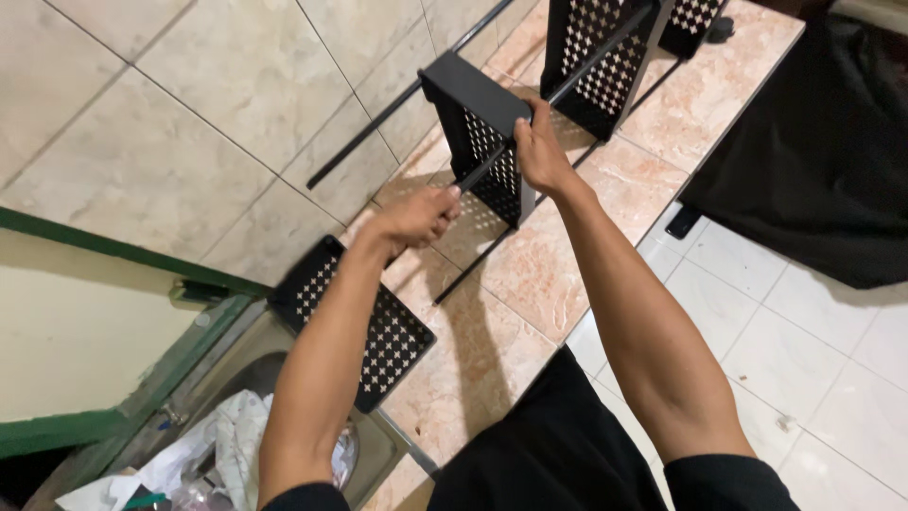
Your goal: The person assembles a black rolling storage cart on the floor, fitting perforated plastic baskets onto metal frame poles and pressing each basket down to seat it. They work around the frame attaching baskets one at a time, then stand the finished multi-tier cart upright next to the sink.
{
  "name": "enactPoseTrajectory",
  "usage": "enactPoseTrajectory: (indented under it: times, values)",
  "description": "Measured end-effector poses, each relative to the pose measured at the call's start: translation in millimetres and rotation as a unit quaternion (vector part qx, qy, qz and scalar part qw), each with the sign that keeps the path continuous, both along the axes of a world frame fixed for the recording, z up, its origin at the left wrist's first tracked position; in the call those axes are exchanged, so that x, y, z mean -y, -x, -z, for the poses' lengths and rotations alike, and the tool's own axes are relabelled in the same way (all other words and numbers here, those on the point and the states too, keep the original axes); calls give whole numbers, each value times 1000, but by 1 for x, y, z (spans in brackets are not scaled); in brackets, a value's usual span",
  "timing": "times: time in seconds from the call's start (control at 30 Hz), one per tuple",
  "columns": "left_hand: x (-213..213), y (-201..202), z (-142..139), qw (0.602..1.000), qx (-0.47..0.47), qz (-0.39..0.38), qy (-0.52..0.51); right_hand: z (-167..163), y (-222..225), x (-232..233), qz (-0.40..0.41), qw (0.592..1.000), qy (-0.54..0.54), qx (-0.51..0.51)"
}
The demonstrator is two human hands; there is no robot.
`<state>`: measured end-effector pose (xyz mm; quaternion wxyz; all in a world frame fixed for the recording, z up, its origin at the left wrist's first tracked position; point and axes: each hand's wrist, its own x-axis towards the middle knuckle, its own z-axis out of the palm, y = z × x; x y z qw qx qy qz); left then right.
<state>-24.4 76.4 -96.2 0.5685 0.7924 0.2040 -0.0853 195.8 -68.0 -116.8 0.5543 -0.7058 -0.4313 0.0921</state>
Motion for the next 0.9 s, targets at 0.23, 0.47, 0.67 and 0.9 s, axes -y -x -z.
enactPoseTrajectory:
  times: [0.23, 0.47, 0.67, 0.9]
  values:
    - [80, 12, -28, 895, -43, -83, -437, -3, 2, -2, 20, 999, 30, -7]
    - [37, -4, -10, 943, 37, -43, -327, -5, -2, -1, 1, 999, 36, -9]
    - [-9, -19, 22, 988, -53, -51, 135, -7, 2, -1, 16, 1000, 11, 1]
    - [72, -5, 3, 856, 3, -75, -511, -5, 5, -4, 37, 999, 15, 8]
